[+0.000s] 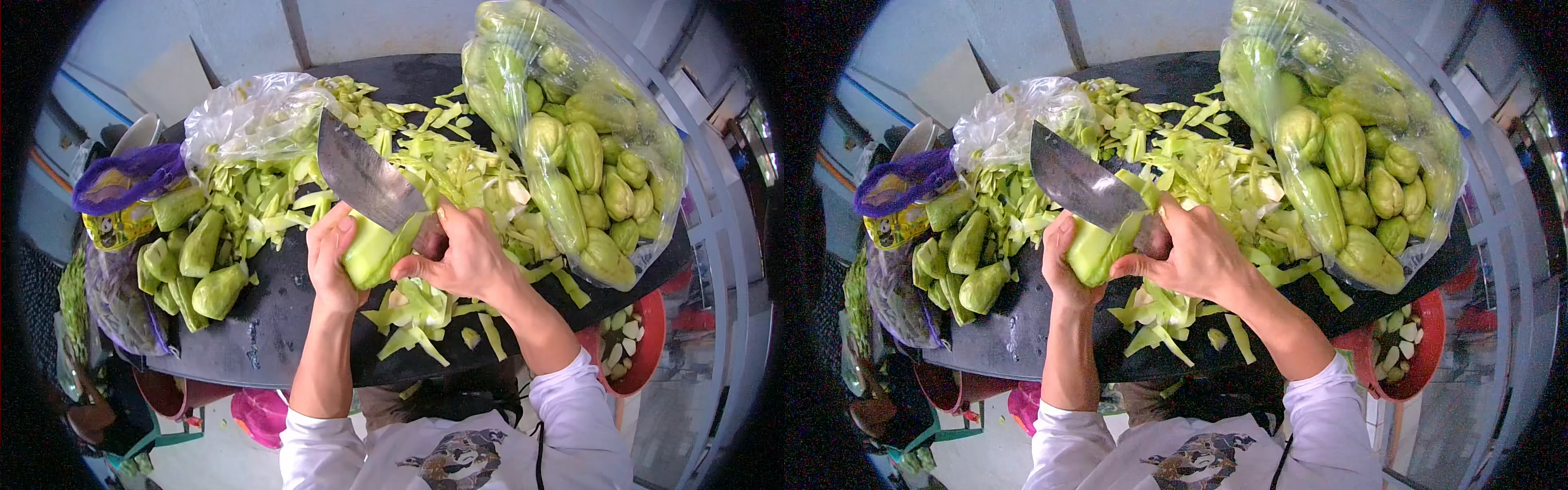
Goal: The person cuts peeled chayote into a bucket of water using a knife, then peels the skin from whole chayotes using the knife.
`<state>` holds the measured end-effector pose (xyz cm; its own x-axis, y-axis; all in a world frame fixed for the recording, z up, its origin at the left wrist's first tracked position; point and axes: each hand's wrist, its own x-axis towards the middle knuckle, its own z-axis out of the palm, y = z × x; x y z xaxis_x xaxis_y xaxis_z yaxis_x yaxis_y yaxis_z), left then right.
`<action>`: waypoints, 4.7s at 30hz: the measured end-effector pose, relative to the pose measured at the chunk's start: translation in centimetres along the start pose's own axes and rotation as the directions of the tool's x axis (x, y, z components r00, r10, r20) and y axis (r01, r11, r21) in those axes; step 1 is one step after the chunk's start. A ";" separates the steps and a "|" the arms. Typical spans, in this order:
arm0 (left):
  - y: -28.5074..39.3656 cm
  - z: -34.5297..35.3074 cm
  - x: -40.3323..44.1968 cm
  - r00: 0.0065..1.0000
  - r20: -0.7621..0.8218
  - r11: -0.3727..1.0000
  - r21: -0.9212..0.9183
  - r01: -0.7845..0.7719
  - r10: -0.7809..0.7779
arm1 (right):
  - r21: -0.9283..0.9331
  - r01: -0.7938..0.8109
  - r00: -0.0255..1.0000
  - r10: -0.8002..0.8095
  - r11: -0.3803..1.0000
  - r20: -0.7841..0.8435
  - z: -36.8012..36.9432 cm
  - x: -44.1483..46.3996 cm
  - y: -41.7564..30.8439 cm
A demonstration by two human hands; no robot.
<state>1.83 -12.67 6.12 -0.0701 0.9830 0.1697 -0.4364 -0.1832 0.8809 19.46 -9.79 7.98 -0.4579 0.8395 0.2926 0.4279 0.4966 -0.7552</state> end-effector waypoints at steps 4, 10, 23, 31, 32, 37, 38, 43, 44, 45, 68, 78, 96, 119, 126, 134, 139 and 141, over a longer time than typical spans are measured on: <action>0.0 0.0 0.0 0.999 0.050 0.999 -0.035 0.004 -0.002 | -0.030 -0.014 1.000 0.015 0.999 0.017 -0.1 -0.1 -0.2; -1.2 -0.3 -0.2 0.998 -0.065 1.000 -0.010 0.004 -0.005 | -0.019 0.036 0.998 -0.037 0.999 -0.045 0.3 -0.3 -0.2; -1.7 -0.5 -0.5 0.998 -0.038 0.996 0.071 -0.047 0.050 | -0.080 0.071 0.995 -0.076 0.994 -0.064 0.9 -0.5 -0.4; -1.6 0.5 -0.1 0.983 -0.123 0.990 0.072 -0.125 0.133 | -0.170 0.110 0.993 -0.117 0.979 -0.030 1.8 -0.6 0.3; -1.6 0.1 -0.1 0.988 -0.027 0.985 0.081 -0.149 0.152 | -0.115 0.109 0.991 -0.117 0.987 -0.065 1.7 -0.5 0.2; 0.2 1.4 0.0 0.980 0.057 0.831 -0.523 0.191 -0.190 | -0.031 0.146 0.987 -0.148 0.989 -0.063 0.5 0.2 0.7; 0.2 1.2 0.0 0.971 0.075 0.831 -0.505 0.233 -0.227 | -0.009 0.118 0.992 -0.119 0.993 -0.049 0.5 0.3 0.8; 0.5 2.0 -0.1 0.977 0.085 0.919 -0.333 0.213 -0.195 | -0.083 -0.008 1.000 0.009 0.997 0.022 -0.1 0.0 0.2; 0.4 2.0 -0.2 0.977 0.087 0.918 -0.334 0.215 -0.197 | -0.080 0.046 0.998 -0.048 0.996 -0.032 0.0 0.1 0.2; 0.3 2.0 -0.2 0.981 0.071 0.928 -0.318 0.193 -0.180 | -0.079 0.100 0.991 -0.106 0.992 -0.087 0.1 0.1 0.1; -1.8 0.5 0.3 0.967 0.073 0.753 -0.614 0.236 -0.244 | 0.437 -0.023 0.989 0.085 0.899 -0.122 0.7 0.1 1.8; -0.4 -0.6 0.5 0.943 0.220 0.826 -0.459 0.326 -0.250 | 0.498 0.153 0.951 0.010 0.854 -0.309 -0.4 1.0 2.1; 0.7 -0.5 0.1 0.964 0.209 0.951 -0.227 0.211 -0.164 | 0.045 -0.010 0.995 0.015 0.999 -0.101 -1.5 0.1 0.9; 0.3 -0.5 -0.5 0.998 0.046 0.962 -0.267 0.057 -0.047 | -0.095 0.071 0.997 -0.072 0.993 -0.014 0.7 -0.5 -0.6; -1.0 -0.3 -0.9 0.997 -0.059 0.993 -0.105 0.044 -0.050 | -0.137 0.145 0.979 -0.162 0.980 -0.125 1.1 -0.6 -0.2; -2.6 -0.7 -0.7 0.989 -0.146 0.992 -0.116 -0.040 0.023 | -0.209 0.129 0.982 -0.154 0.969 -0.108 1.3 -0.7 -0.2; -1.9 0.8 -0.6 0.988 -0.151 0.986 -0.157 -0.053 0.029 | -0.340 0.176 0.956 -0.243 0.924 -0.167 2.4 -0.7 1.0; -1.7 1.0 -0.7 0.986 -0.166 0.988 -0.150 -0.025 0.000 | -0.337 0.174 0.956 -0.241 0.925 -0.166 2.2 -0.7 1.0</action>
<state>3.53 -13.06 4.99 -0.2175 0.9715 0.0941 -0.5638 -0.2037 0.8004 18.47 -10.42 5.69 -0.4115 0.7199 0.5590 0.5788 0.6802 -0.4498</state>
